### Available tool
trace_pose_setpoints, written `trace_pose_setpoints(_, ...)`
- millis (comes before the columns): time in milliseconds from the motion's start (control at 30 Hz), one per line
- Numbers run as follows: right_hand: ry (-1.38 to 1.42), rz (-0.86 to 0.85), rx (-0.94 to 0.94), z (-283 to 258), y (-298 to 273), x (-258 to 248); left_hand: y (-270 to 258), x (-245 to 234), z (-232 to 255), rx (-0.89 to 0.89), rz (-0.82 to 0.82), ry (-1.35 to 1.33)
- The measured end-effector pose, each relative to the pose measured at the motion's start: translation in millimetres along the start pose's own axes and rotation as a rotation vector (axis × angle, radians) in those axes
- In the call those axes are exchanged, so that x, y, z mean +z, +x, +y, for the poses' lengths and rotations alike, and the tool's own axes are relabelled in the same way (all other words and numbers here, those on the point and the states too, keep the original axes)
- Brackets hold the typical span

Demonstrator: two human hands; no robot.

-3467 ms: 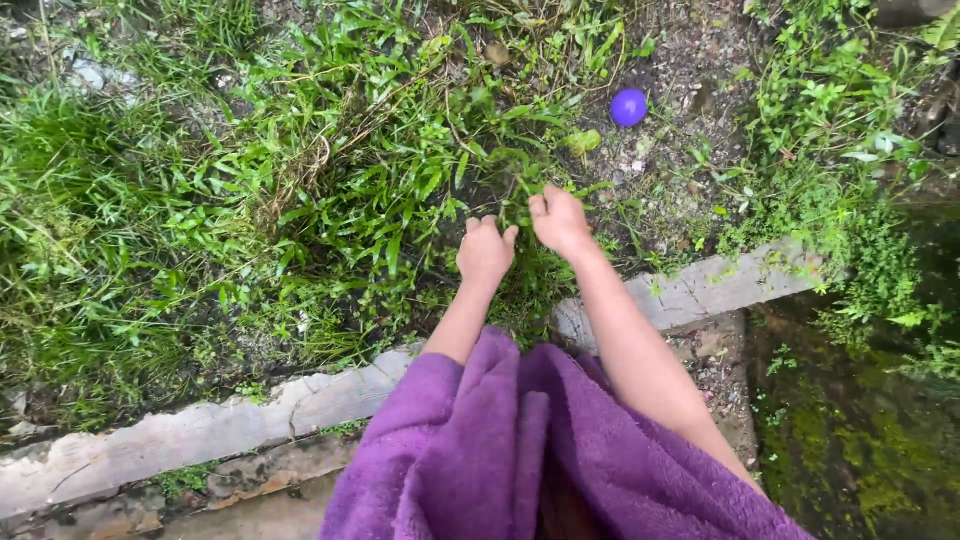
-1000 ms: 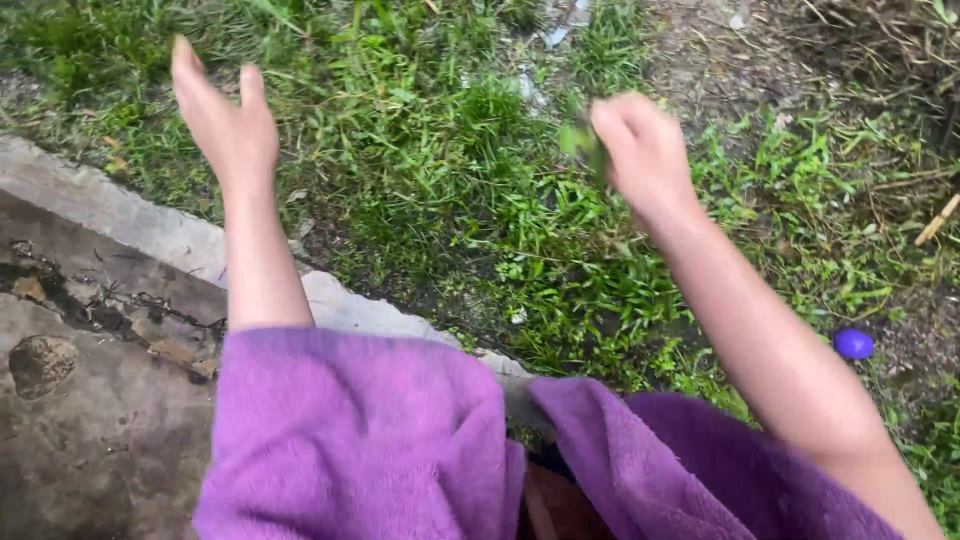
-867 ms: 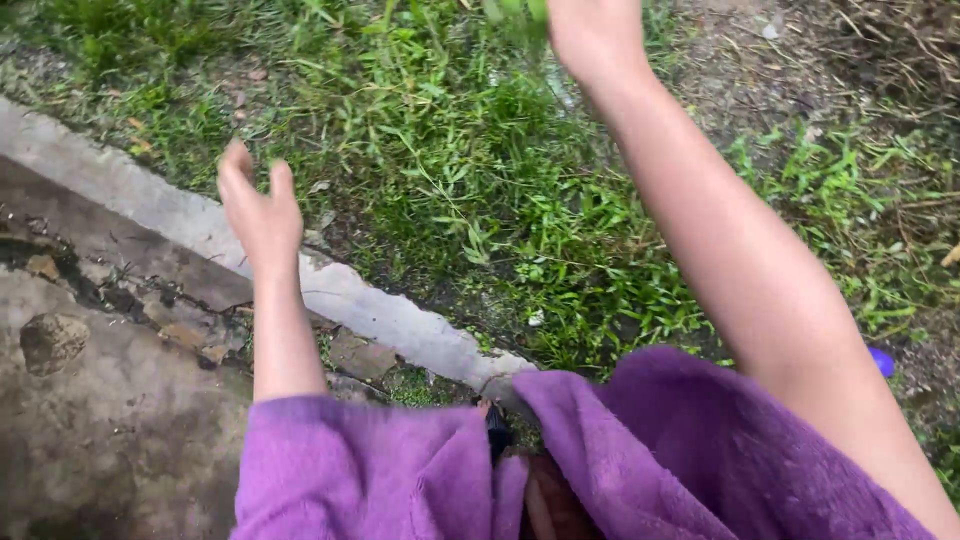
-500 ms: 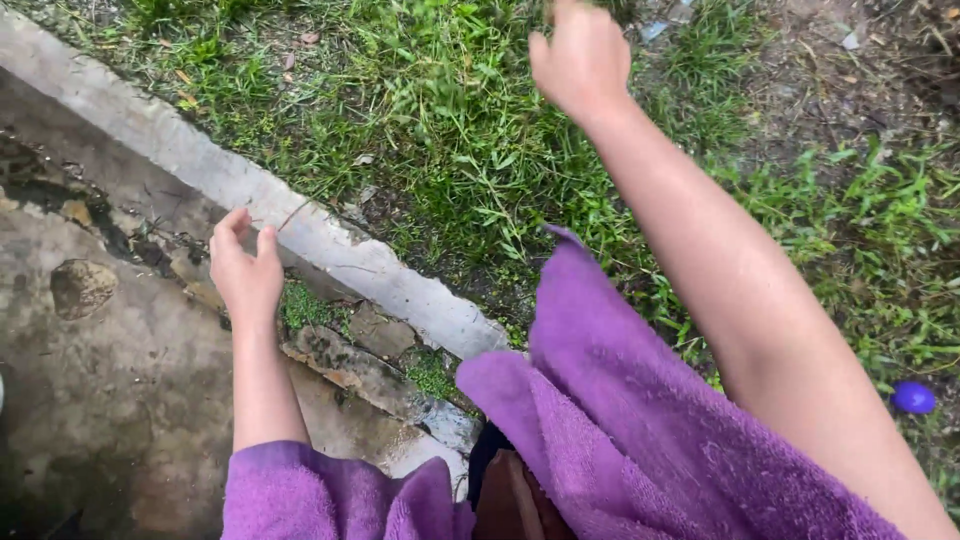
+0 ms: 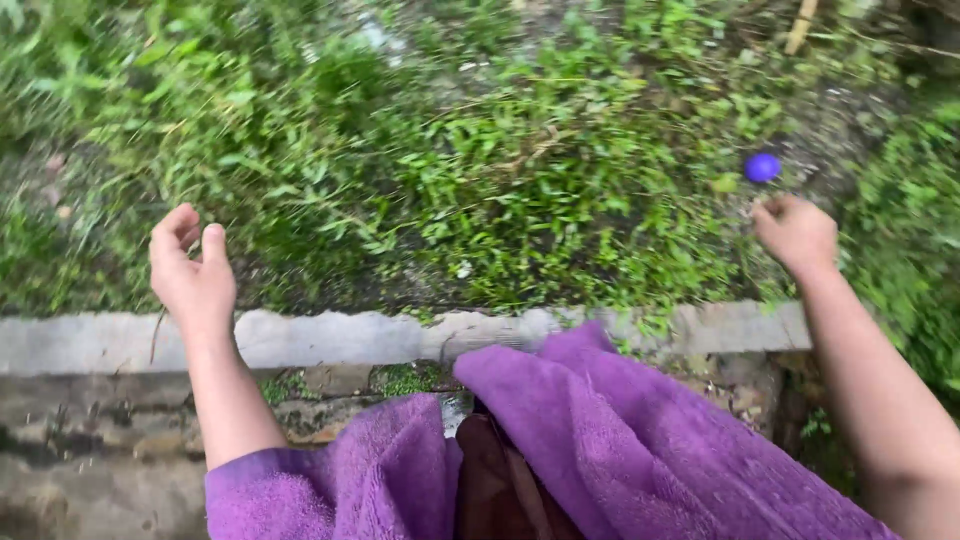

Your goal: Pulling weeds from a garden area by hand and collecting them in a bucket.

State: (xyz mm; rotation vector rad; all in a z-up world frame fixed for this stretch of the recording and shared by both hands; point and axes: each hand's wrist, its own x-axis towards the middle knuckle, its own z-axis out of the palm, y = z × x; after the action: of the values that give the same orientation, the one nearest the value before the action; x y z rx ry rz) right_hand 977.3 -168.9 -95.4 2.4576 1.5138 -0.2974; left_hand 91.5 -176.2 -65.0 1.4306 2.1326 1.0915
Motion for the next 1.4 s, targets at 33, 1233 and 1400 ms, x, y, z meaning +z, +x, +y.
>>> trace_pose_setpoints(33, 0.007, 0.007, 0.033, 62.4, -23.7, 0.7, 5.7, 18.6, 15.8, 0.023, -0.022, -0.014)
trace_pose_setpoints(1233, 0.517, -0.299, 0.165, 150.0, 0.6, 287.8, -473.9, 686.9, 285.9, 0.617, -1.261, 1.025)
trace_pose_setpoints(1400, 0.635, -0.310, 0.113, 145.6, -6.9, 294.2, -485.4, 716.3, 211.1, 0.981, -1.006, 1.001)
